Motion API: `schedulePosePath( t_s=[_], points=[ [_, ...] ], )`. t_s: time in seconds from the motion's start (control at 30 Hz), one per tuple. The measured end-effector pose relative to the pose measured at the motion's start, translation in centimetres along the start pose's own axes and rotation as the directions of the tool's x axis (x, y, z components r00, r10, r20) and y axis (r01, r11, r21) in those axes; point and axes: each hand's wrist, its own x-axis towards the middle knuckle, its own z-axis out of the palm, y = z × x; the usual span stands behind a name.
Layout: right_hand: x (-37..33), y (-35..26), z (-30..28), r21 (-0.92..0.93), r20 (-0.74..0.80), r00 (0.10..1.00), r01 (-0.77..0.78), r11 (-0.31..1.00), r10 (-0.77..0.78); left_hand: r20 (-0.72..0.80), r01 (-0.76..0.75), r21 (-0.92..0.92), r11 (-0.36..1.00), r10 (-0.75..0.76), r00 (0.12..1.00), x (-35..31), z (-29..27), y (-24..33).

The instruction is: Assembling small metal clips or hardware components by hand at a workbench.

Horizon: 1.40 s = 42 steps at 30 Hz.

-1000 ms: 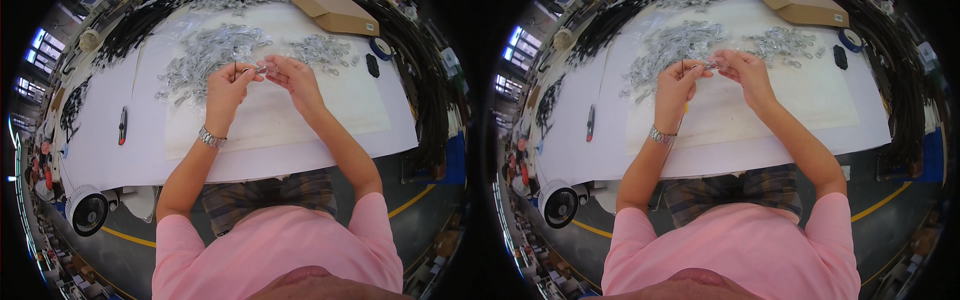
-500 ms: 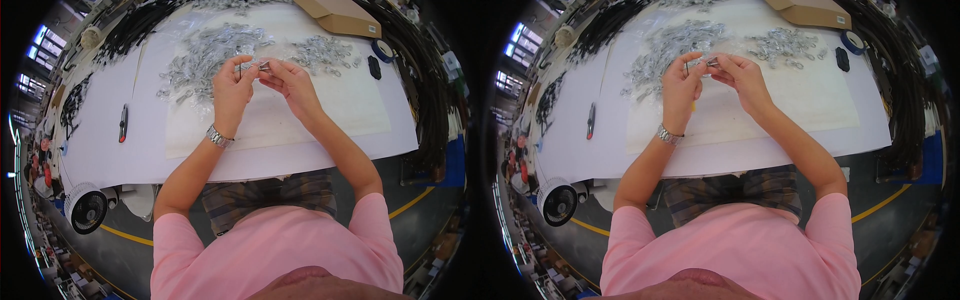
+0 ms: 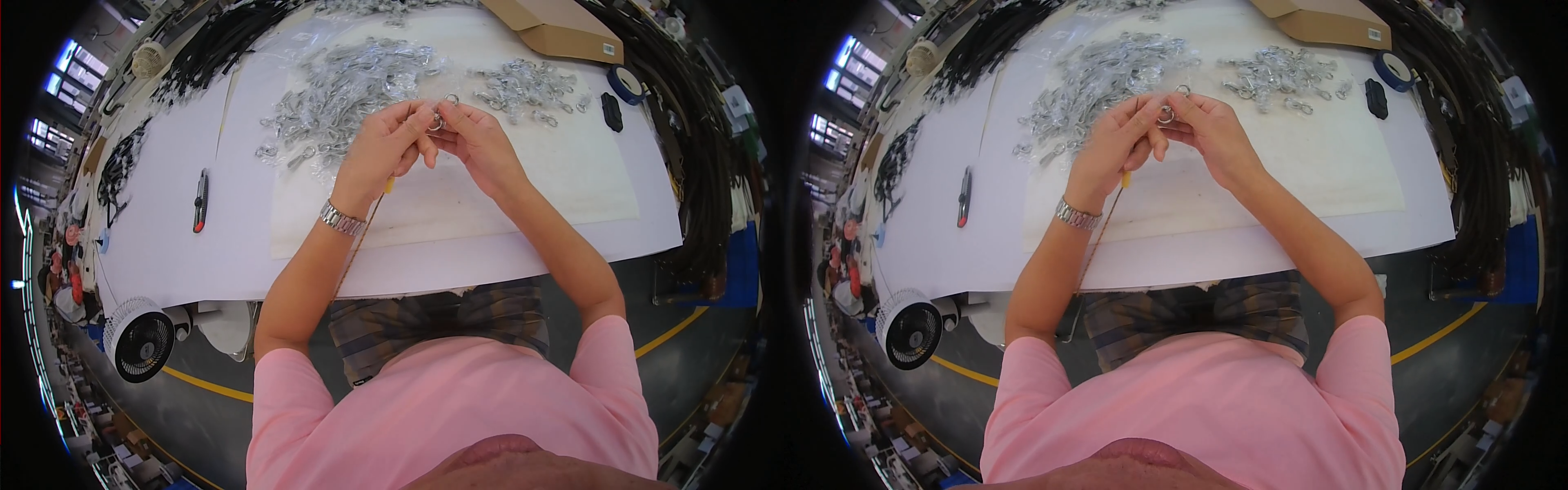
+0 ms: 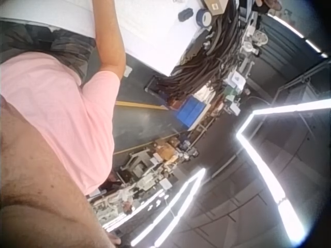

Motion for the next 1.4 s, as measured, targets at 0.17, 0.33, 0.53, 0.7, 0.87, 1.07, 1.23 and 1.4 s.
schedulePosePath(
  t_s=[0.17, 0.33, 0.53, 0.7, 0.87, 1.07, 1.23, 1.4],
  points=[
    [0.1, -1.0, 0.1, -0.012, 0.039, 0.998, -0.043, 0.999, 0.043, -0.152, -0.076, 0.084, 0.994, 0.089, 0.984, -0.1, -1.4, 0.6],
    [0.1, -0.8, -0.7, -0.077, 0.192, 0.963, -0.177, 0.981, 0.188, -0.061, -0.080, 0.065, 0.995, 0.084, 0.995, 0.1, -1.1, 0.0],
    [-0.6, -2.4, 0.6, -0.077, 0.174, 0.941, -0.281, 0.957, 0.291, -0.083, -0.068, 0.021, 0.997, 0.069, 0.994, 0.3, -1.1, -0.4],
    [-0.2, -2.3, -0.3, 0.174, 0.182, 0.900, -0.426, 0.888, 0.396, -0.153, -0.100, 0.110, 0.989, 0.117, 0.981, 0.4, -0.9, -0.6],
    [0.7, -1.1, -2.2, 0.329, 0.372, 0.838, -0.522, 0.787, 0.400, -0.137, -0.114, 0.139, 0.984, 0.133, 0.981, 0.2, -0.8, 0.0],
    [0.1, -1.8, -1.3, 0.136, 0.235, 0.889, -0.430, 0.893, 0.392, -0.045, -0.102, -0.069, 0.992, 0.099, 0.994, 0.3, -2.6, -0.6],
    [-0.1, -2.1, -0.5, -0.076, 0.078, 0.964, -0.249, 0.966, 0.254, -0.042, -0.149, -0.455, 0.878, 0.146, 0.988, 0.9, -4.6, -1.0],
    [-0.2, -2.3, -0.4, -0.209, -0.024, 0.993, -0.120, 0.971, 0.118, -0.164, -0.060, 0.388, 0.920, 0.133, 0.977, 0.8, -3.8, 0.0]
  ],
)
